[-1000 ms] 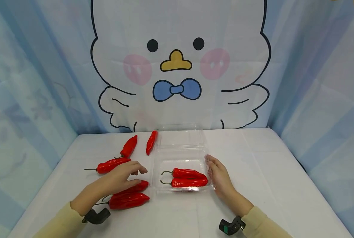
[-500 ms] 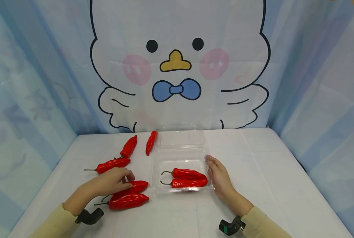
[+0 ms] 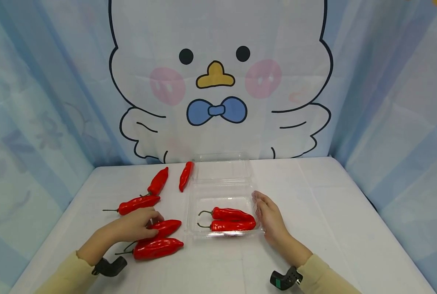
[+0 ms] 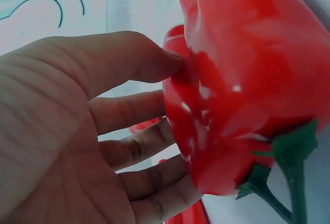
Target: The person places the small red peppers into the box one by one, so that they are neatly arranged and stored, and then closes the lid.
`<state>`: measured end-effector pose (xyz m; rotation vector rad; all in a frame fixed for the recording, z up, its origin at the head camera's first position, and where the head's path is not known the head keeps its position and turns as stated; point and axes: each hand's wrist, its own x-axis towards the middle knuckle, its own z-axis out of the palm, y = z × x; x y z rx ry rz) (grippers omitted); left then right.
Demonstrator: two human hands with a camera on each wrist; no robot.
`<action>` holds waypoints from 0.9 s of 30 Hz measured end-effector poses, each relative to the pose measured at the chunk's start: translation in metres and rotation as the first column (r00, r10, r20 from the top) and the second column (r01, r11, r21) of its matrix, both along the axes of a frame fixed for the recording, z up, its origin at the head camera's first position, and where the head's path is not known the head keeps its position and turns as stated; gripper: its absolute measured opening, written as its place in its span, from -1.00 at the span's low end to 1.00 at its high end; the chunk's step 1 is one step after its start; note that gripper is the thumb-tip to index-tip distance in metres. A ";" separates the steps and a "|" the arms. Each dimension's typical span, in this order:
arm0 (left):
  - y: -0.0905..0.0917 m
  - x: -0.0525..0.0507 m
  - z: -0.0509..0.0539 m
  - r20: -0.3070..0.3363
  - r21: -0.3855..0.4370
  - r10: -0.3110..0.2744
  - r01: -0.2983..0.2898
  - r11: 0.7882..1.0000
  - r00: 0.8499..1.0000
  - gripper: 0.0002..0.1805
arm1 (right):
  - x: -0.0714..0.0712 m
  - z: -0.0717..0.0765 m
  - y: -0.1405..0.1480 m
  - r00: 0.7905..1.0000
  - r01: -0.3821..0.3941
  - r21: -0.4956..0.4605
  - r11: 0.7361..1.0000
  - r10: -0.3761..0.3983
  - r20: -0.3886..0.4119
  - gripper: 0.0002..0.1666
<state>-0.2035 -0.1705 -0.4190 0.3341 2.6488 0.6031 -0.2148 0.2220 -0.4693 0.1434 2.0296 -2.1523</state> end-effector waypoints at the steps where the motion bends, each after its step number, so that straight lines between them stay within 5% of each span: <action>1: 0.000 0.000 0.001 -0.007 -0.006 0.002 -0.002 1.000 1.000 -0.56 | 0.000 0.000 0.000 1.000 0.002 -0.003 1.000 -0.002 -0.001 -0.37; 27: 0.004 -0.003 0.002 -0.110 0.046 0.014 -0.009 0.999 0.994 -0.71 | -0.001 0.003 -0.001 1.000 0.000 -0.008 1.000 0.000 -0.006 -0.38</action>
